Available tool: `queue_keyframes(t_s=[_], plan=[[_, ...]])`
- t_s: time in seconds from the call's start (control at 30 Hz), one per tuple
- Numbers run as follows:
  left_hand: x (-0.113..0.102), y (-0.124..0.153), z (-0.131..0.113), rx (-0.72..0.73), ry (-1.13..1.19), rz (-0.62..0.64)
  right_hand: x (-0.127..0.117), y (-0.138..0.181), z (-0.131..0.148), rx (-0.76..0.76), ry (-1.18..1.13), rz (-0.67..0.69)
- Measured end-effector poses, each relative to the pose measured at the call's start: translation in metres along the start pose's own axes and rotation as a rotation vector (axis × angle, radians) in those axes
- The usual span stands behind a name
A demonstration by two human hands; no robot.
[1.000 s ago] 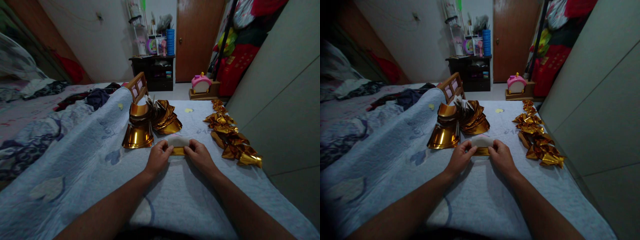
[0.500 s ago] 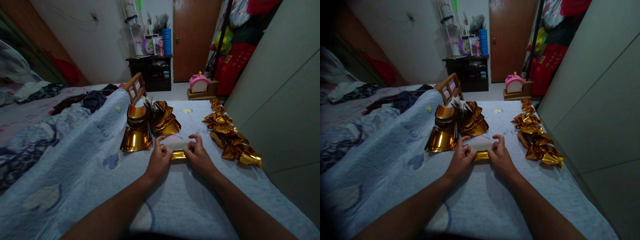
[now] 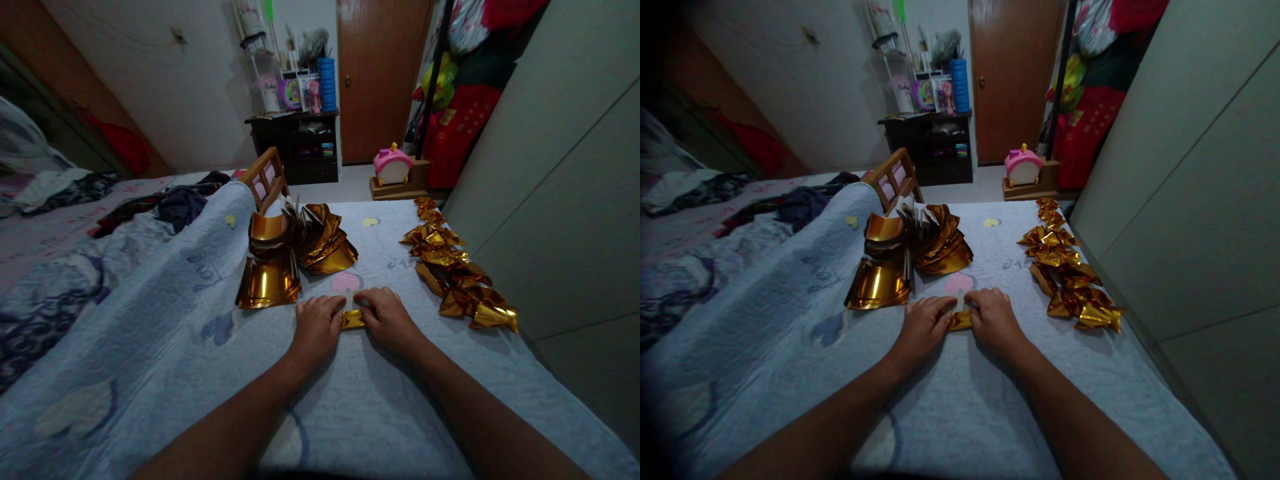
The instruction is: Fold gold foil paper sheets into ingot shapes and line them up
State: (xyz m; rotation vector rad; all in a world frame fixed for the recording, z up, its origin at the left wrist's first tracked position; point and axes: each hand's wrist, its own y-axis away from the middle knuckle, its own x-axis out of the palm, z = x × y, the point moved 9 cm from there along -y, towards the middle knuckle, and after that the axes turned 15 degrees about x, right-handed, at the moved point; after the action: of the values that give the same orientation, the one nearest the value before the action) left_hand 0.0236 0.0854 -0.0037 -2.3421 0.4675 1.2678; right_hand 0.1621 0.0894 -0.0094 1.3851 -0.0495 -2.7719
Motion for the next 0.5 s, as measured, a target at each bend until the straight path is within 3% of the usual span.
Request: queue_keyframes(t_s=[0.33,0.5], plan=[[-0.0012,0.0022,-0.0004,0.036,-0.154,0.007,0.0013,0.002,0.0049,0.009,0.137,-0.005],[-0.004,-0.0012,-0.0055,0.145,-0.07,-0.035,-0.001,0.0056,0.0083,0.018,0.22,-0.042]])
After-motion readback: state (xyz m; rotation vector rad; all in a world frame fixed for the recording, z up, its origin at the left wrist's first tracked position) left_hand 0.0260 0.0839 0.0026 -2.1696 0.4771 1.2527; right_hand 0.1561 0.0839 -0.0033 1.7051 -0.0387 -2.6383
